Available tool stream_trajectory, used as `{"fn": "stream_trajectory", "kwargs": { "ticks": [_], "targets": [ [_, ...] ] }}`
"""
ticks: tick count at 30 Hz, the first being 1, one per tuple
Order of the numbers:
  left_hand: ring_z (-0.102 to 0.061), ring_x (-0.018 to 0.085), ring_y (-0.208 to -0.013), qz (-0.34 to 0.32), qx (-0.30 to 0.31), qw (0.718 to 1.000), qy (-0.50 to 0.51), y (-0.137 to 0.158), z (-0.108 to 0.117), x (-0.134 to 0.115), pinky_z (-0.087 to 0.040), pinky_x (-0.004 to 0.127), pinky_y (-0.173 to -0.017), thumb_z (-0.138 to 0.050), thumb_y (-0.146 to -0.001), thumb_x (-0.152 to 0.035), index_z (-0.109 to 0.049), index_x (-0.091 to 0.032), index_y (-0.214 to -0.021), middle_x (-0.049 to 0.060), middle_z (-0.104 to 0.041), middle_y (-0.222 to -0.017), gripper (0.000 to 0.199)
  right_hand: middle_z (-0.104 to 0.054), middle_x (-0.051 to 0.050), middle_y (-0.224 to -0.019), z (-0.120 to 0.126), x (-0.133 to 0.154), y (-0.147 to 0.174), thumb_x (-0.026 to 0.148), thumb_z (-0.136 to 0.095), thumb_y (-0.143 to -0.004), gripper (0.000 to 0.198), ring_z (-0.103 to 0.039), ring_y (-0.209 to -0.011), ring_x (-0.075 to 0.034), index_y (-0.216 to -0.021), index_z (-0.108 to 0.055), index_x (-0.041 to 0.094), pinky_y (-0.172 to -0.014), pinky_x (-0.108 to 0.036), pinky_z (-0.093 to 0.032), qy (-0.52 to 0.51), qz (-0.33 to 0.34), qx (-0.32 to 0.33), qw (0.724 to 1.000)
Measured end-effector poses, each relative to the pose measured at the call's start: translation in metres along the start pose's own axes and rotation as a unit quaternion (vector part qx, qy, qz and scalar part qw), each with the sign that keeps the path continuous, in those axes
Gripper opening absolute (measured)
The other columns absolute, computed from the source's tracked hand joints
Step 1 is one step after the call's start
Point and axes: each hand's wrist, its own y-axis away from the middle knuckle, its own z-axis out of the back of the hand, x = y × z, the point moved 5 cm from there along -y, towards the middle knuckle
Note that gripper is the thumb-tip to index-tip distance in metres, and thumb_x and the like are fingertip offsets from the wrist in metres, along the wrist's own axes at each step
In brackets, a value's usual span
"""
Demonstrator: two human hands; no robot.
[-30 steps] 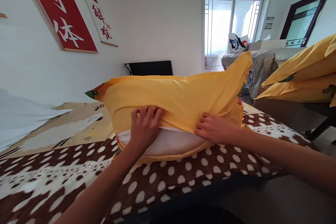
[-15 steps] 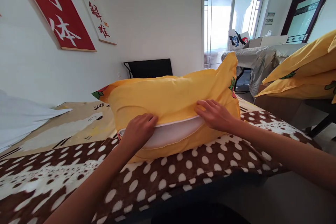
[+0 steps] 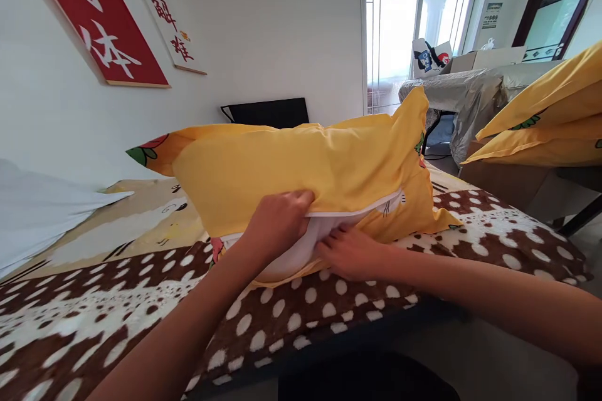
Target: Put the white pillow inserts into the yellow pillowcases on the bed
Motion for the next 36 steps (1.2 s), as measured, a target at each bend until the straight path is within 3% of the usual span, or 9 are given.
{"fn": "stream_trajectory", "kwargs": {
  "ticks": [3,6,11,16,19,22,29,32,36],
  "targets": [
    [-0.059,0.019,-0.066,0.056,-0.080,0.993,0.065,-0.005,0.025,-0.002,-0.033,0.028,-0.057,-0.043,-0.072,-0.011,-0.046,-0.019,-0.069,0.004,-0.061,-0.068,0.009,-0.068,-0.013,-0.081,-0.007,0.011,-0.016,0.013,-0.047,-0.086,0.018,-0.063,-0.075,-0.024,-0.099,-0.059,0.009,-0.071,-0.038,-0.042,-0.025,-0.034,0.017,0.999],
    [-0.053,0.018,-0.059,0.063,-0.093,0.989,0.097,-0.009,0.032,-0.008,-0.031,0.027,-0.055,-0.043,-0.072,-0.013,-0.041,-0.020,-0.063,0.003,-0.055,-0.061,0.011,-0.069,-0.014,-0.077,-0.004,0.006,-0.026,0.010,-0.044,-0.086,0.021,-0.065,-0.070,-0.023,-0.099,-0.061,0.009,-0.062,-0.033,-0.042,-0.045,-0.066,0.016,0.997],
    [-0.050,0.016,-0.059,0.022,-0.036,0.984,0.171,-0.006,-0.008,-0.004,-0.028,0.027,-0.055,-0.044,-0.072,-0.017,-0.039,-0.020,-0.061,0.002,-0.054,-0.061,0.012,-0.069,-0.016,-0.079,0.009,-0.006,-0.024,0.009,-0.040,-0.086,0.024,-0.065,-0.073,-0.024,-0.097,-0.062,0.009,-0.059,-0.031,-0.042,-0.023,-0.056,-0.007,0.998],
    [-0.044,0.012,-0.056,0.066,-0.029,0.946,0.317,0.012,-0.057,0.039,-0.032,0.023,-0.056,-0.040,-0.080,-0.031,-0.043,-0.018,-0.061,-0.001,-0.049,-0.057,0.024,-0.068,-0.013,-0.082,0.029,-0.015,-0.024,0.008,-0.037,-0.087,0.024,-0.066,-0.074,-0.022,-0.098,-0.058,0.012,-0.060,-0.029,-0.044,-0.033,-0.099,-0.020,0.994],
    [-0.045,0.012,-0.056,0.069,-0.035,0.942,0.328,0.017,-0.061,0.049,-0.034,0.023,-0.057,-0.039,-0.084,-0.036,-0.046,-0.017,-0.063,-0.001,-0.051,-0.057,0.030,-0.069,-0.010,-0.084,0.038,-0.027,-0.032,0.010,-0.036,-0.090,0.023,-0.066,-0.077,-0.023,-0.099,-0.057,0.015,-0.062,-0.029,-0.044,-0.045,-0.156,-0.043,0.986],
    [-0.048,0.013,-0.059,0.051,-0.043,0.935,0.347,0.019,-0.049,0.038,-0.036,0.024,-0.062,-0.038,-0.088,-0.037,-0.051,-0.016,-0.067,0.000,-0.057,-0.063,0.032,-0.070,-0.009,-0.089,0.035,-0.038,-0.037,0.014,-0.036,-0.093,0.022,-0.066,-0.078,-0.022,-0.101,-0.056,0.017,-0.063,-0.027,-0.042,-0.050,-0.194,-0.058,0.978],
    [-0.052,0.015,-0.060,0.013,-0.001,0.965,0.262,0.034,-0.043,0.013,-0.033,0.025,-0.058,-0.037,-0.089,-0.028,-0.048,-0.019,-0.065,0.002,-0.057,-0.064,0.028,-0.071,-0.002,-0.079,0.036,-0.045,-0.003,0.035,-0.045,-0.096,0.025,-0.063,-0.071,-0.015,-0.088,-0.063,0.020,-0.061,-0.023,-0.036,-0.048,-0.095,-0.028,0.994],
    [-0.054,0.017,-0.061,-0.014,0.026,0.980,0.195,0.040,-0.040,0.003,-0.033,0.027,-0.058,-0.040,-0.083,-0.016,-0.046,-0.020,-0.066,0.002,-0.057,-0.065,0.018,-0.068,0.000,-0.074,0.059,-0.072,0.022,0.039,-0.047,-0.094,0.028,-0.060,-0.065,-0.014,-0.081,-0.063,0.020,-0.059,-0.024,-0.035,-0.030,-0.128,-0.048,0.990],
    [-0.056,0.019,-0.063,-0.067,0.042,0.988,0.136,0.048,-0.022,-0.017,-0.033,0.029,-0.058,-0.040,-0.083,-0.013,-0.047,-0.019,-0.069,0.004,-0.060,-0.070,0.016,-0.061,-0.014,-0.115,0.094,-0.122,0.043,0.044,-0.053,-0.089,0.042,-0.057,-0.100,-0.026,-0.117,-0.054,0.013,-0.081,-0.035,-0.038,0.050,-0.180,-0.122,0.975]
  ]
}}
